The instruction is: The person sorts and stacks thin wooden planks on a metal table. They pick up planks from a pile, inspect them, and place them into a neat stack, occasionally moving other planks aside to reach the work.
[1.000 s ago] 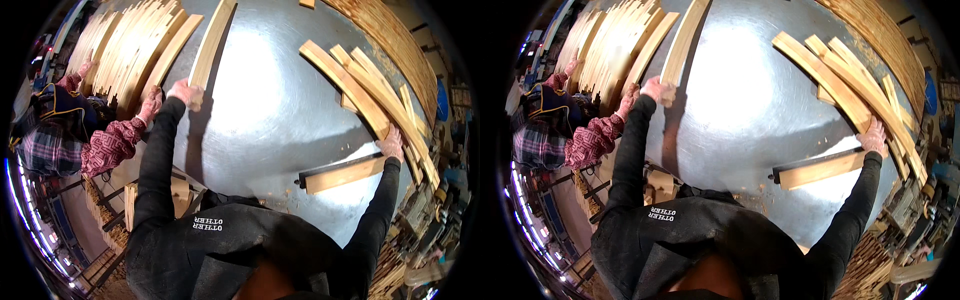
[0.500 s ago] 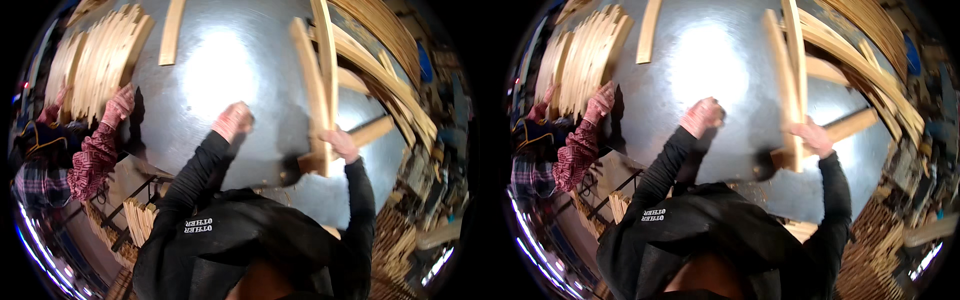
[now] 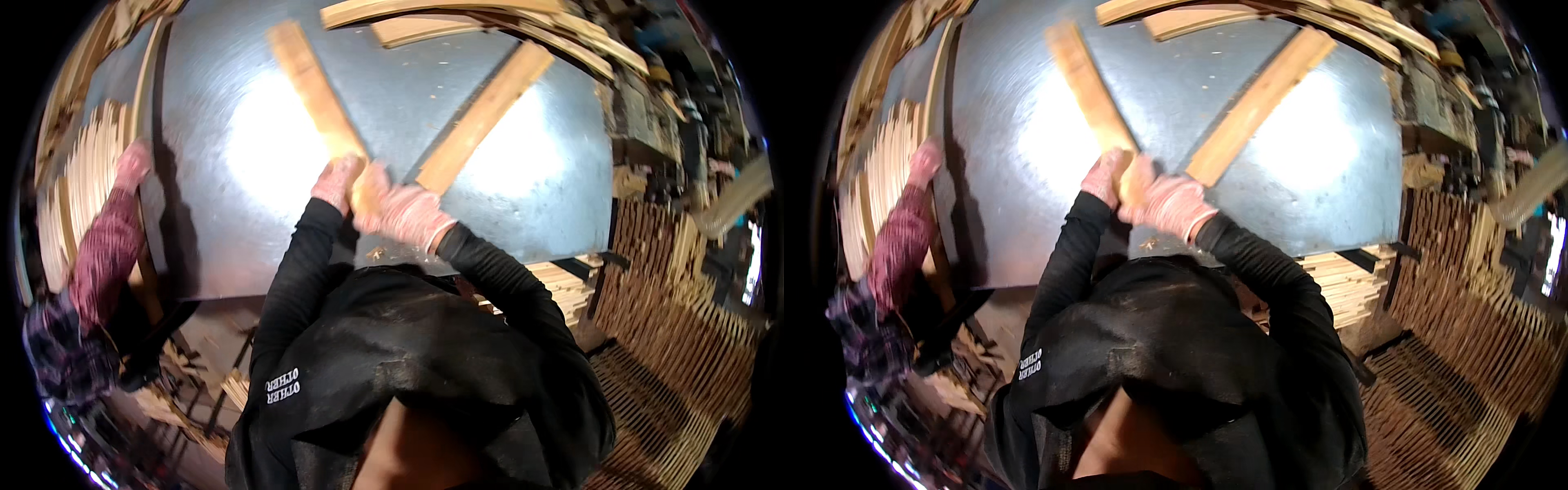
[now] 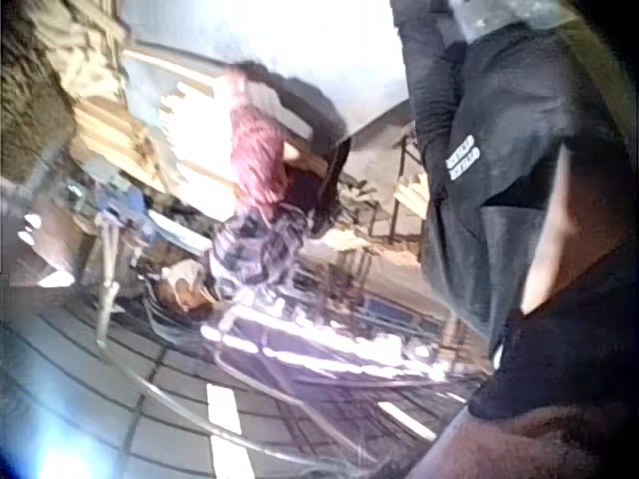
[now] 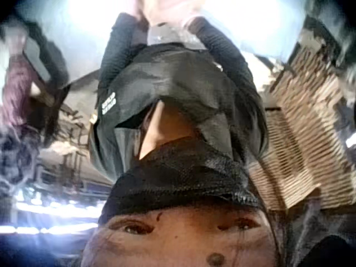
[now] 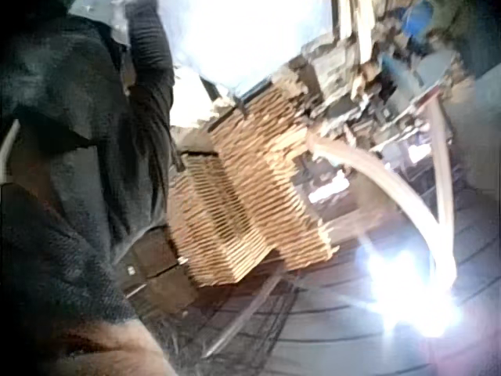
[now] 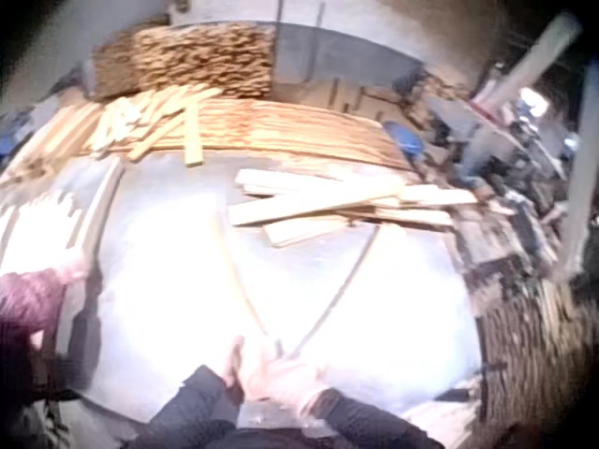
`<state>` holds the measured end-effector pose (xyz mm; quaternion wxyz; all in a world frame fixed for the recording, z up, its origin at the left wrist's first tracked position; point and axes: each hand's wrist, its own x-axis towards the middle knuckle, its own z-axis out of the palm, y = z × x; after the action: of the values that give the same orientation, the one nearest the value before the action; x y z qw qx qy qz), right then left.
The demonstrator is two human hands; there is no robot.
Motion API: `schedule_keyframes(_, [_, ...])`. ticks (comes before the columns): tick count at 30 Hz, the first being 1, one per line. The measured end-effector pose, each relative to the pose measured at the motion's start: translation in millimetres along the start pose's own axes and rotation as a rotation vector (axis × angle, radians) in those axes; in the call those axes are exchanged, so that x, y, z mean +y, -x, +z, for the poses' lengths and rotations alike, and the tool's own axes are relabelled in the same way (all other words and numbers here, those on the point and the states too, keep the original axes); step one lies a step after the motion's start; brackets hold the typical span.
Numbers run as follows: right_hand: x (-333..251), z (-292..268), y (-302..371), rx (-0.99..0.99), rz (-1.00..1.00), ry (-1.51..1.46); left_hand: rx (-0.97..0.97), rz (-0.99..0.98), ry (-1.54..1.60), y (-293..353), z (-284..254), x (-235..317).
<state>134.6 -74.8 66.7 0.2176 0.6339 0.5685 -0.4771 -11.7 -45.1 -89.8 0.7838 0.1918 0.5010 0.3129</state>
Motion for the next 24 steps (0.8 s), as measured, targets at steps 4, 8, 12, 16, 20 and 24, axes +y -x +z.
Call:
schedule_keyframes(4, [74.6,20.3,-27.6,0.921,0.051,-0.195,0.279,0.055,-0.149,17.9,-3.7,-15.4])
schedule_keyframes(8, [131.0,12.8,-90.3,1.033,0.675,-0.463,0.299,0.128,-0.279,26.8,5.1,-21.0])
schedule_keyframes(12, [148.4,18.7,-65.1,0.987,0.520,-0.699,0.351,0.225,-0.524,47.4,-32.6,-0.3])
schedule_keyframes(16, [230.3,77.6,-25.9,0.991,-0.267,-1.538,0.478,0.193,-0.805,75.7,-101.6,19.2])
schedule_keyframes(20, [245.1,114.4,61.8,0.251,-1.053,-2.085,0.511,0.241,-0.843,107.8,-127.0,8.1])
schedule_keyframes(24, [250.6,145.7,100.5,0.299,-0.883,-2.134,0.473,0.260,-0.716,105.4,-122.6,-5.5])
